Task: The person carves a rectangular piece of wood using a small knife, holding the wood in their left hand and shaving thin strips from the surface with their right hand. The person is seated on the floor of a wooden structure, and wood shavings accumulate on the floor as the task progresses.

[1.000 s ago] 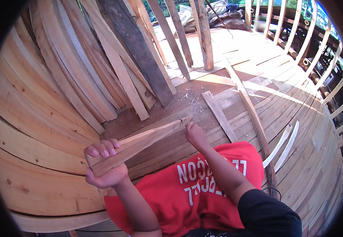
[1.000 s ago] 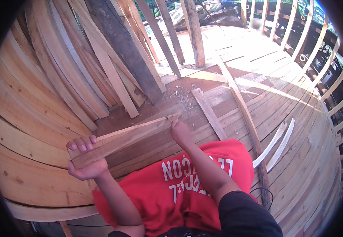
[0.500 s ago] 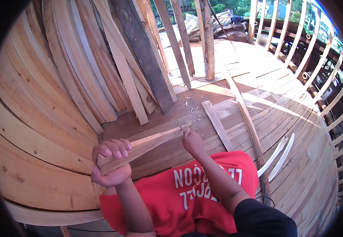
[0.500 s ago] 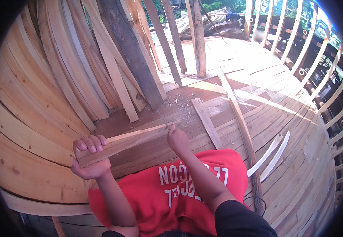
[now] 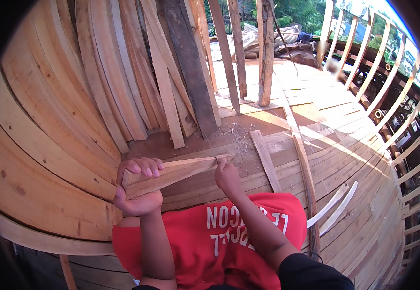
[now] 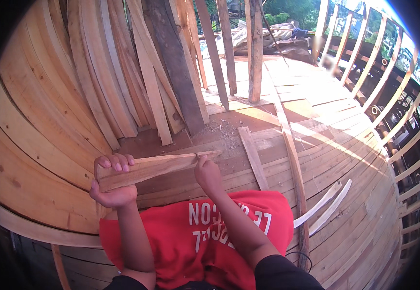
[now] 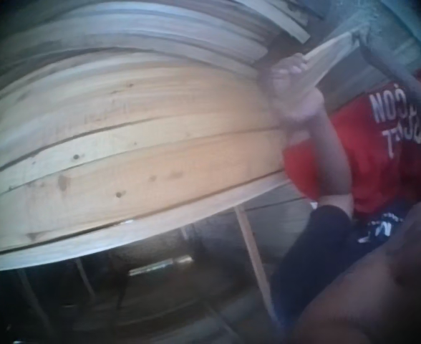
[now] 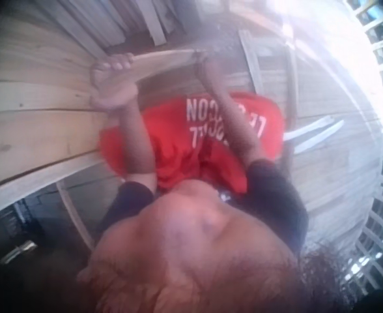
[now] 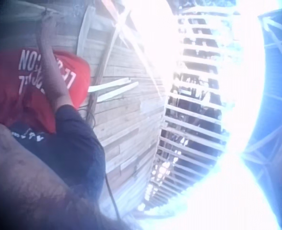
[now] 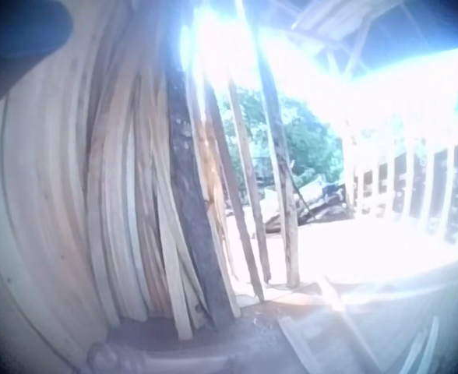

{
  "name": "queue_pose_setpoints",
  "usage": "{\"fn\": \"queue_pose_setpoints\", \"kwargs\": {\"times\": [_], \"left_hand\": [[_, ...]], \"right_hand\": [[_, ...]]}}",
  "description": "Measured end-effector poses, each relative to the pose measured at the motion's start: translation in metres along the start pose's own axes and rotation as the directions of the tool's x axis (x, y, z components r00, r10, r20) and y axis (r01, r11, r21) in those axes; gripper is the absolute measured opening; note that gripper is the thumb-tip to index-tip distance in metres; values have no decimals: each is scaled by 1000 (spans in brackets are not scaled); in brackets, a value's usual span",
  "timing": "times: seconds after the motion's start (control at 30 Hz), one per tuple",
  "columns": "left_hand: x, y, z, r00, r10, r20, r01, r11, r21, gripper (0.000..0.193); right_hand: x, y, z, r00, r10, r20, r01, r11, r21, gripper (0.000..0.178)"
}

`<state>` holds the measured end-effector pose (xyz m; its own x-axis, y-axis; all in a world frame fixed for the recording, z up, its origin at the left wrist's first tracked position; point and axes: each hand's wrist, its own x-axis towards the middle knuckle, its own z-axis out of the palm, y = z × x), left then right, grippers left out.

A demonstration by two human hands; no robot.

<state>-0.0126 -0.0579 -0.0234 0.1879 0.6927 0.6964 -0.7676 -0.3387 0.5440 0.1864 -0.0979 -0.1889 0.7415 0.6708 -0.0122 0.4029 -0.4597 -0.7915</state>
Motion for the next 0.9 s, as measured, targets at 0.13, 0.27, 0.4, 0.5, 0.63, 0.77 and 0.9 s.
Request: {"fn": "queue_pose_setpoints", "kwargs": {"times": [0.13,0.27,0.4,0.5,0.63,0.77,0.9], "left_hand": [[1,-7,5,974,-7,-225,-10,997,-76,45],[6,-7,1,945,-1,-327,-21,998,-64,42],[-5,-3,-13,958,1,-285,-21,998,-66,42],[-9,-3,-8,967,22,-254,-34,998,-46,42],[-14,2,-1,974,25,-227,-30,999,-15,42],[-14,-10,2,952,21,-305,-40,998,-56,43],[-19,-1,-21,963,17,-268,-33,998,-58,42]], "right_hand": [[-7,-6,-1,999,-37,-15,36,998,-49,60],[4,3,11,996,13,-85,-14,1000,-15,60],[-1,6,17,995,59,-79,-60,998,-10,60],[-1,11,13,997,-27,-77,25,999,-30,60],[-12,5,1,992,-98,-83,97,995,-16,59],[0,21,11,979,-91,-185,70,991,-117,57],[-6,18,26,973,-109,-204,88,990,-106,56]]}}
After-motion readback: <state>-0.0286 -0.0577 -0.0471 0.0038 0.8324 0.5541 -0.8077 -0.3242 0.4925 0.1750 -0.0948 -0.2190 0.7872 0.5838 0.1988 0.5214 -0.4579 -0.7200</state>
